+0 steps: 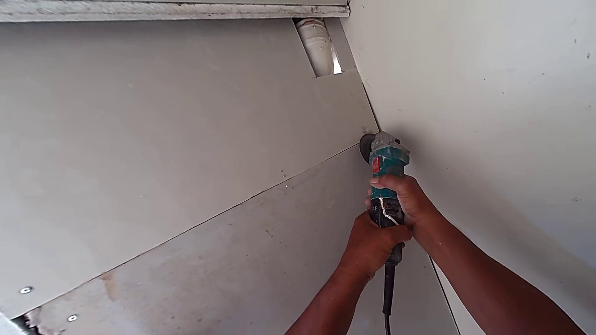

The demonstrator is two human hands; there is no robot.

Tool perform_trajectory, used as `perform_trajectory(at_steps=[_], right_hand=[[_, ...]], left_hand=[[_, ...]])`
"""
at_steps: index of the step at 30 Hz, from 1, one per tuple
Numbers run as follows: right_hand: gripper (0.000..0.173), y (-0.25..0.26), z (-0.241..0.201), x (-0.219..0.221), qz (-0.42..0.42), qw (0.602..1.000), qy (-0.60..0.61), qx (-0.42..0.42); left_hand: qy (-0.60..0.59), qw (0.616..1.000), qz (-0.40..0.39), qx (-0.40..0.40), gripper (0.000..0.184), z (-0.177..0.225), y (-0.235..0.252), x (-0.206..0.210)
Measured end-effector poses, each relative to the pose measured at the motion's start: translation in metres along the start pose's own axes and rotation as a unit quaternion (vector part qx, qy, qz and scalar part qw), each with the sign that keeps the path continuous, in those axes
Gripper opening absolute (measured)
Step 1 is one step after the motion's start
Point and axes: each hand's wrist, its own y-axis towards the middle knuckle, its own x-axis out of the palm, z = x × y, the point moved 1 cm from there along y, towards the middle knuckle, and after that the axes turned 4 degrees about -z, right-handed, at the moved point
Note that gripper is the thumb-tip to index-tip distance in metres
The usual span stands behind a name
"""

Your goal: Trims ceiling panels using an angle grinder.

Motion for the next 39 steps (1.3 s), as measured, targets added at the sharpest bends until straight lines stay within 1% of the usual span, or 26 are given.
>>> perform_trajectory(at_steps=[5,11,17,22,28,33,39], right_hand=[[0.042,0.009,-0.011,0.007,0.011,1.000,-0.027,0.012],[0.041,0.019,-0.010,0.009,0.022,0.999,-0.029,0.009],[0.046,0.027,-0.025,0.013,0.037,0.999,-0.021,0.014],[0.044,0.019,-0.017,0.007,0.046,0.998,-0.024,0.026],[0.045,0.026,-0.025,0.009,0.047,0.998,-0.023,0.024],[0.039,0.014,-0.015,0.011,0.036,0.999,-0.028,0.020],[0.042,0.023,-0.017,0.011,0.031,0.999,-0.031,0.016]], left_hand=[[0.005,1.000,0.001,-0.009,0.029,0.015,0.009,-0.003],[0.006,1.000,-0.003,-0.025,0.027,0.018,0.015,-0.008],[0.012,0.999,-0.004,-0.030,0.024,0.032,0.023,-0.008],[-0.001,0.999,-0.006,-0.034,0.026,0.021,0.017,-0.003],[-0.007,1.000,-0.005,-0.030,0.024,0.027,0.022,-0.003],[-0.014,1.000,-0.004,-0.028,0.026,0.017,0.012,-0.006],[-0.010,1.000,0.001,-0.020,0.025,0.020,0.017,-0.007]])
